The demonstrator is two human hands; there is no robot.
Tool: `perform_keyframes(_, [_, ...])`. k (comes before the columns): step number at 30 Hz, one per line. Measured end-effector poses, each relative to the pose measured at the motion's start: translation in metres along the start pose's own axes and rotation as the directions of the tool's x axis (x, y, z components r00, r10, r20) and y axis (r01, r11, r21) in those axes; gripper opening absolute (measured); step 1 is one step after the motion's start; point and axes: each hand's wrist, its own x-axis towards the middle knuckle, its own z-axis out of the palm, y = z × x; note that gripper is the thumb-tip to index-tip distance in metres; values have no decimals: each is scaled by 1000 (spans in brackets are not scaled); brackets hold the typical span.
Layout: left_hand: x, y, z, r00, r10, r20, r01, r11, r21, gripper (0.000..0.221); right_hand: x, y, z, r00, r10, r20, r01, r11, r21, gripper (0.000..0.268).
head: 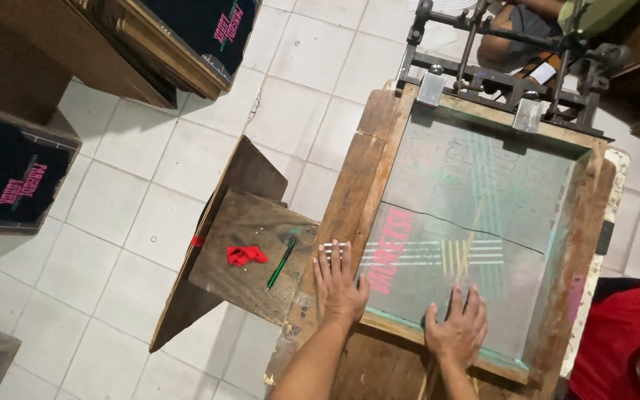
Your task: Aligning a design film on a screen printing frame and preparing green ink by stirring it in a container.
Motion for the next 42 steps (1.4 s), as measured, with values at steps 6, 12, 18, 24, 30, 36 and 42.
perform_keyframes(6, [-1,-2,8,1000,-4,-11,4,999,-34,94,-1,2,5,1000,10,-4,-10,1000,-1,68])
perform_keyframes(12, [-2,-3,11,999,3,-34,-4,1000,-9,95,0,-1,-1,999,26,24,-26,1000,13,68])
perform_keyframes(18, [-2,-3,10,999,15,-39,-13,999,45,95,-1,2,4,1000,-1,-14,2,1000,15,68])
perform_keyframes(24, [-1,-2,11,999,-3,-36,2,1000,-26,94,1,-1,0,999,21,26,-22,1000,13,68])
perform_keyframes(30, [-2,-2,9,999,14,-51,-11,998,65,97,1,2,4,1000,9,18,-9,1000,-7,69])
perform_keyframes(36, [-2,-3,10,999,13,-47,-10,997,75,98,1,0,0,999,21,33,-21,1000,-1,70])
perform_keyframes(42, [-2,-2,6,995,33,-96,-12,977,215,100,1,4,7,999,34,32,-34,999,-9,69])
